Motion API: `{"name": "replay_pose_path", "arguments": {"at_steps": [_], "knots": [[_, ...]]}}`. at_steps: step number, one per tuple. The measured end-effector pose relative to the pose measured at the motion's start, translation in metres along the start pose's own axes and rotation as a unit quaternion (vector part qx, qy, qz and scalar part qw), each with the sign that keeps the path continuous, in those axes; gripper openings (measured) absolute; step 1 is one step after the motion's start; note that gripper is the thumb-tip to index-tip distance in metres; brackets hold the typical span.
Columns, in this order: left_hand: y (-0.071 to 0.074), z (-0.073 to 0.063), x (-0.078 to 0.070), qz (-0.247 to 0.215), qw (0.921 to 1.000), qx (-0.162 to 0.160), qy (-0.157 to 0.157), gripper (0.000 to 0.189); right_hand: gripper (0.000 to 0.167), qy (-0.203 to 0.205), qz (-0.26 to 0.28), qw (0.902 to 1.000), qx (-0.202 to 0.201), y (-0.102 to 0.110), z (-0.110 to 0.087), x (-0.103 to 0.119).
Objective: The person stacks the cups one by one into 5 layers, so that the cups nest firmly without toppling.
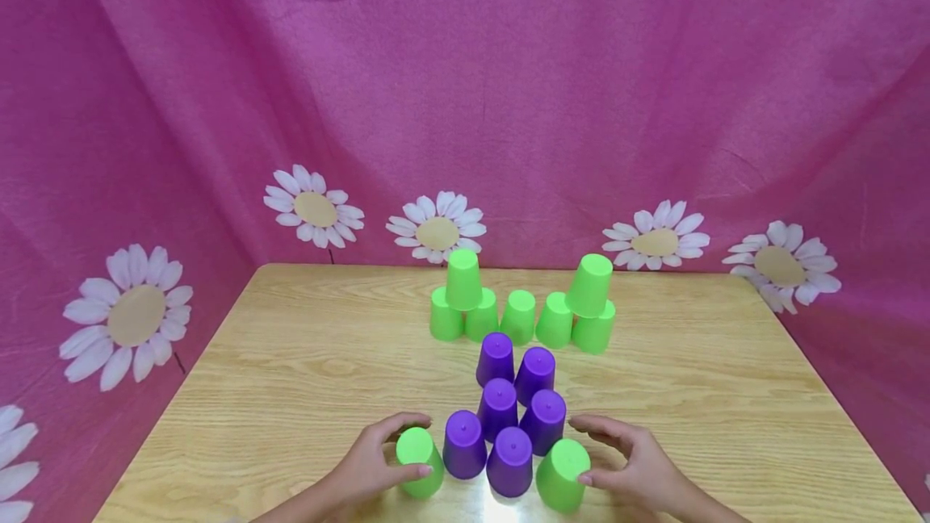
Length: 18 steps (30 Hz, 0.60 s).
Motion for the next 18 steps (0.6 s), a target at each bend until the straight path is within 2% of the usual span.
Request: {"name": "replay_pose_path", "arguments": {"at_steps": [5,12,18], "knots": [[-0.002,-0.002,0.003,-0.007,0.9999,-0.012,0.002,0.059,0.052,-0.012,-0.005,0.9997,0.018,-0.003,-0.004,-0.002],[-0.005,-0.008,0.011,-0.003,0.9998,-0.02,-0.001,0.062,0.05,-0.08,-0.003,0.9958,0.045,-0.006,-0.008,-0.007],[-0.005,-0.01,0.015,0.004,0.9994,-0.024,-0.023,0.065,0.048,-0.061,0.007,0.997,0.046,-0.008,-0.009,-0.01]]}}
Point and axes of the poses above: each hand's wrist, its own z-axis towards the middle knuckle, its own y-axis out of the back of the hand, x = y × z, the point moved 2 cm from there along z, towards the middle knuckle, and after that the axes turned 11 degrees about -x, right-handed, at the moved point
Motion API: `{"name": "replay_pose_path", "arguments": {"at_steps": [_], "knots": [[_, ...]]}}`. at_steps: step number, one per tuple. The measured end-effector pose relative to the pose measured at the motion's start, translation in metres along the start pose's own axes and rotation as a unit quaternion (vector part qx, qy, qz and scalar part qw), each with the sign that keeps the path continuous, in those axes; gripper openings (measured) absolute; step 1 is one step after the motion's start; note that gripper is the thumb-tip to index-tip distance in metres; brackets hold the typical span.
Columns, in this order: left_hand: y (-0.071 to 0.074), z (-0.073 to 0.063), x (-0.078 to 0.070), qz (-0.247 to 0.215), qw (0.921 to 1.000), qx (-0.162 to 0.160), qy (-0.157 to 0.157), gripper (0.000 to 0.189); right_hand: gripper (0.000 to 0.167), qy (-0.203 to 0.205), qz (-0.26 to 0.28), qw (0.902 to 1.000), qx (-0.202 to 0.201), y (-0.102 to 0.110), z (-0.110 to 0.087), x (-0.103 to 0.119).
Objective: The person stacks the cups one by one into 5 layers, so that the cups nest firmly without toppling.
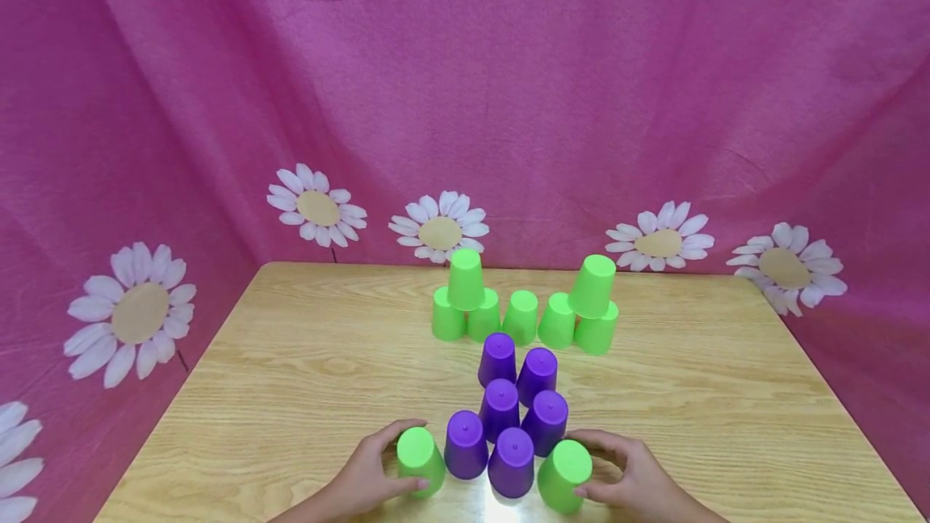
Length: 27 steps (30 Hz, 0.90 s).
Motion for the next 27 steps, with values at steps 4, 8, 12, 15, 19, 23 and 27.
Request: {"name": "replay_pose_path", "arguments": {"at_steps": [4,8,12,15,19,23,27], "knots": [[0.0,0.0,0.003,-0.003,0.9999,-0.008,-0.014,0.058,0.045,0.005,0.008,0.9999,-0.007,-0.001,0.0,0.001],[-0.001,0.001,0.003,-0.006,0.9998,-0.012,-0.013,0.056,0.044,0.008,0.009,0.9999,-0.009,-0.002,0.0,0.003],[-0.001,0.002,0.003,-0.01,0.9999,-0.011,-0.004,0.057,0.043,0.013,0.01,0.9998,-0.009,-0.002,0.0,0.003],[-0.001,0.003,0.003,-0.007,0.9999,-0.01,0.002,0.057,0.043,0.001,0.002,0.9999,-0.013,-0.001,0.0,0.002],[-0.001,0.005,0.004,-0.001,0.9999,-0.015,0.007,0.057,0.043,-0.014,-0.015,0.9996,-0.018,0.001,-0.001,0.003],[0.001,0.008,0.002,-0.003,0.9993,-0.02,0.031,0.06,0.043,-0.007,-0.029,0.9992,-0.028,0.004,-0.001,0.006],[0.003,0.013,0.0,-0.002,0.9977,-0.028,0.062,0.062,0.043,-0.008,-0.039,0.9983,-0.041,0.007,-0.002,0.008]]}}
Point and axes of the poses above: each hand's wrist, its own z-axis towards the middle knuckle, its own y-axis out of the back of the hand, x = y × z, the point moved 2 cm from there along z, towards the middle knuckle, and after that the axes turned 11 degrees about -x, right-handed, at the moved point
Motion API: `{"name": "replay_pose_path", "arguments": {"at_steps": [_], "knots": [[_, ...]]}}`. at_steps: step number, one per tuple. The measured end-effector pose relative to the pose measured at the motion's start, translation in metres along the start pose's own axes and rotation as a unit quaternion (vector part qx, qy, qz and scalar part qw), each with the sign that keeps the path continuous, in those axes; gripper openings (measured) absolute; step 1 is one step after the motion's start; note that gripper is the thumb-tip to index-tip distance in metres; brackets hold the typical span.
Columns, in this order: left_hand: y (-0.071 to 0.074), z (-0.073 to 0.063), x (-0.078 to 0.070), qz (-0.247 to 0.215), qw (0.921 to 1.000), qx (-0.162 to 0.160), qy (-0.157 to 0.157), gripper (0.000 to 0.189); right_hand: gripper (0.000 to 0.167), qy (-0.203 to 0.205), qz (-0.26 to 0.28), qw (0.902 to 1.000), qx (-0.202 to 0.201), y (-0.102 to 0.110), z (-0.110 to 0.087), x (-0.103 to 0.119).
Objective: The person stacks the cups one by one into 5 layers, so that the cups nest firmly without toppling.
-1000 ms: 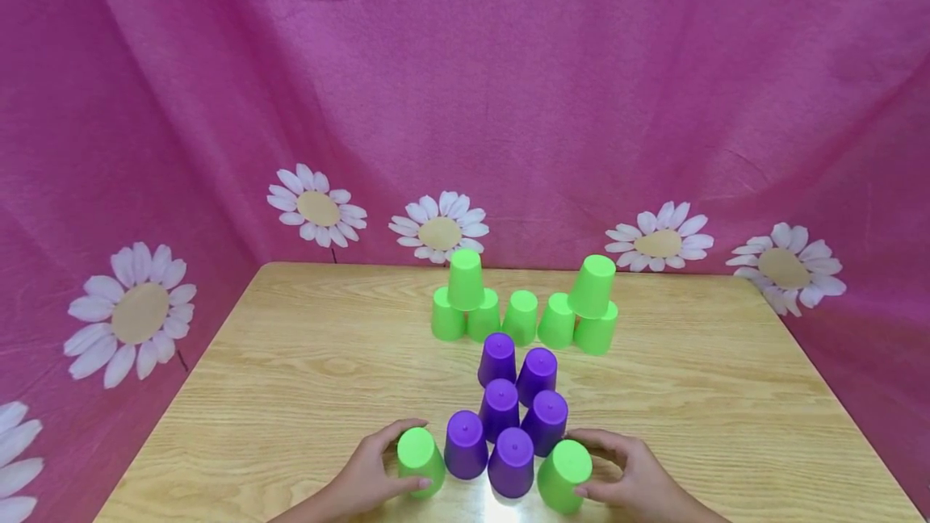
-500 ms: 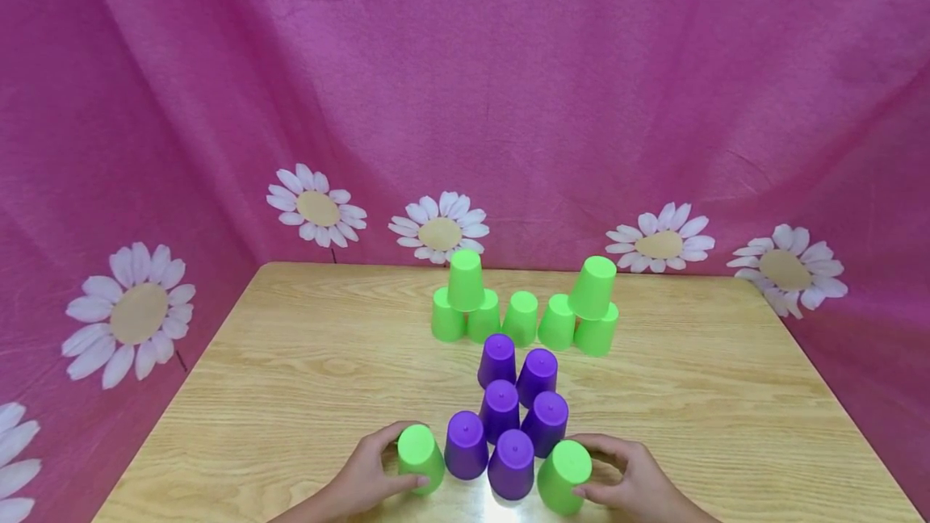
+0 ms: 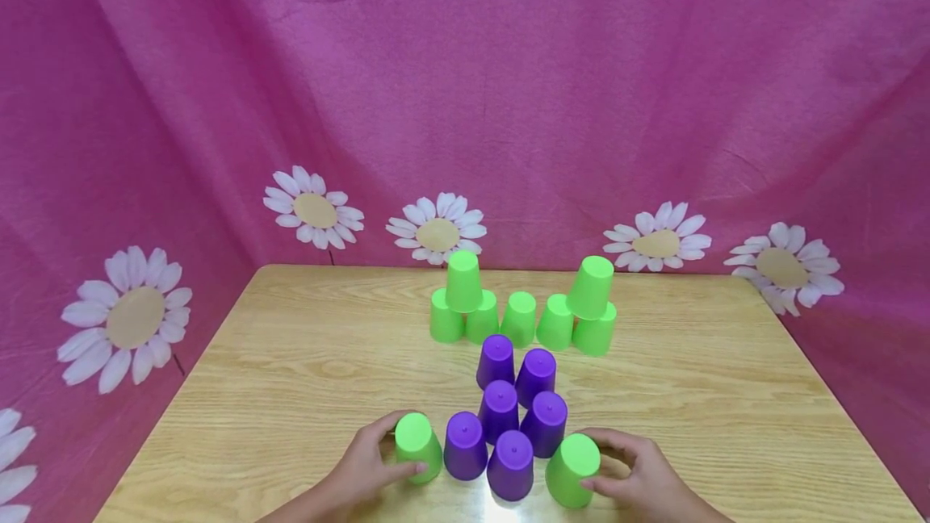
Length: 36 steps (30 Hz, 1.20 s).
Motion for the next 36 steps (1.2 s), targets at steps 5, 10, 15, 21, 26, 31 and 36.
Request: {"name": "replay_pose_path", "arguments": {"at_steps": [5,10,15,21,26,31,36], "knots": [[0.0,0.003,-0.002,0.003,0.9998,-0.01,0.02,0.061,0.042,0.011,-0.005,0.9999,-0.008,0.003,0.002,0.0],[0.0,0.006,-0.002,-0.015,0.9988,-0.013,0.044,0.064,0.042,0.06,-0.006,0.9978,-0.027,0.009,0.006,0.0],[0.002,0.009,-0.001,0.0,0.9996,-0.021,0.018,0.061,0.043,0.076,-0.012,0.9962,-0.041,0.016,0.008,0.0],[0.003,0.013,-0.003,0.027,0.9988,-0.034,-0.021,0.059,0.043,0.076,-0.033,0.9946,-0.062,0.026,0.014,0.003],[0.004,0.016,-0.008,0.012,0.9991,-0.041,-0.005,0.058,0.042,0.059,-0.054,0.9926,-0.091,0.036,0.023,0.006],[0.005,0.019,-0.01,0.011,0.9988,-0.046,-0.009,0.057,0.042,0.039,-0.067,0.9905,-0.114,0.044,0.028,0.008],[0.006,0.021,-0.01,0.009,0.9986,-0.05,-0.01,0.058,0.044,0.031,-0.067,0.9894,-0.125,0.049,0.031,0.011]]}}
Point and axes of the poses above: each hand's wrist, its own z-axis towards the middle knuckle, its own y-axis out of the back of the hand, x = y × z, the point moved 2 cm from there along z, towards the middle knuckle, and after that the axes turned 11 degrees about -x, right-handed, at the moved point
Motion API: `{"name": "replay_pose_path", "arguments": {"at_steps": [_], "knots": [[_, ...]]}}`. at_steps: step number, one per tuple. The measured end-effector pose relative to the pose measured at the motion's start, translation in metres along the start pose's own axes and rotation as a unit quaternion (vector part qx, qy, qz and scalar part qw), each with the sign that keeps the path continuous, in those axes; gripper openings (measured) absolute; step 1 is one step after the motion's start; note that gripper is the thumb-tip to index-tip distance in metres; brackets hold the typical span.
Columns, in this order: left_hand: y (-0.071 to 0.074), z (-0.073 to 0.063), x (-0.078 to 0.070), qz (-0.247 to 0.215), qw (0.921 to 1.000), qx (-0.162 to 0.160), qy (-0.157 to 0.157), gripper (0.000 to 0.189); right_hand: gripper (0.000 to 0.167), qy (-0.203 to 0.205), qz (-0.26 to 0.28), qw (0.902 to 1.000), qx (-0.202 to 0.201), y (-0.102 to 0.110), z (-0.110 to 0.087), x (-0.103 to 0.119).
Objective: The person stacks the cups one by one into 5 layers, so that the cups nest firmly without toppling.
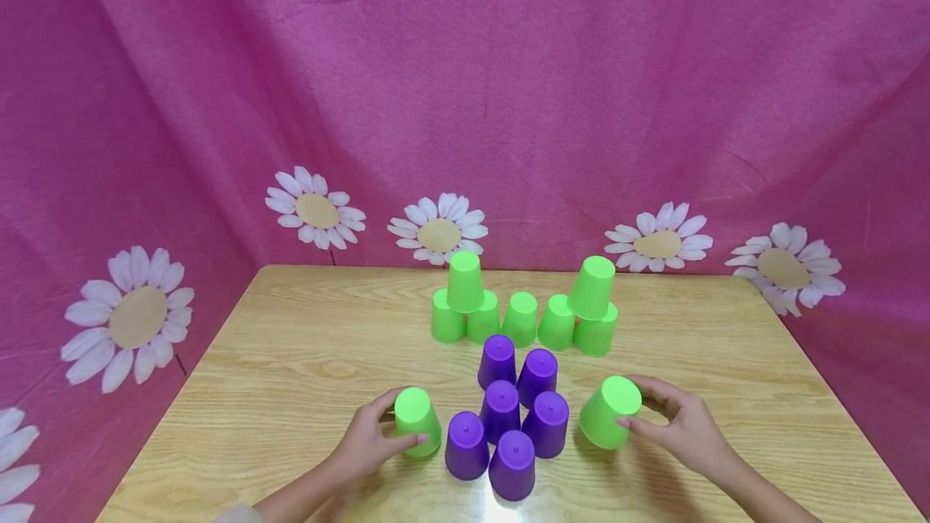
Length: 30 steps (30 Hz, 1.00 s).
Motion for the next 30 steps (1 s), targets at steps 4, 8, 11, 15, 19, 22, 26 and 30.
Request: {"name": "replay_pose_path", "arguments": {"at_steps": [4,8,11,15,19,22,26,30], "knots": [[0.001,0.002,-0.001,-0.002,1.0,-0.002,0.004,0.058,0.044,-0.004,-0.002,1.0,-0.007,0.001,0.003,0.001],[0.0,0.002,-0.001,0.002,1.0,-0.008,0.004,0.057,0.044,-0.005,-0.004,0.9999,-0.009,0.002,0.004,0.002],[-0.001,0.003,-0.002,0.004,0.9999,-0.011,0.006,0.057,0.043,-0.005,-0.006,0.9999,-0.012,0.002,0.005,0.002],[-0.002,0.004,-0.003,0.009,0.9998,-0.015,0.003,0.056,0.043,-0.008,-0.012,0.9997,-0.019,0.003,0.007,0.003],[-0.001,0.006,-0.005,0.014,0.9997,-0.019,-0.006,0.055,0.043,-0.006,-0.01,0.9996,-0.026,0.002,0.01,0.003],[-0.001,0.007,-0.006,0.011,0.9998,-0.017,-0.005,0.055,0.042,-0.001,0.001,0.9997,-0.026,0.0,0.012,0.003],[-0.003,0.007,-0.007,0.006,0.9999,-0.012,0.0,0.056,0.042,0.004,0.014,0.9996,-0.026,-0.002,0.014,0.003],[-0.003,0.008,-0.008,0.012,0.9998,-0.014,-0.001,0.055,0.041,0.011,0.022,0.9992,-0.03,-0.004,0.016,0.004]]}}
Point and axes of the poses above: each hand's wrist, its own z-axis towards the middle knuckle, its own y-axis out of the back of the hand, x = y × z, the point moved 2 cm from there along z, towards the middle knuckle, and after that the axes turned 11 degrees about -x, right-handed, at the moved point
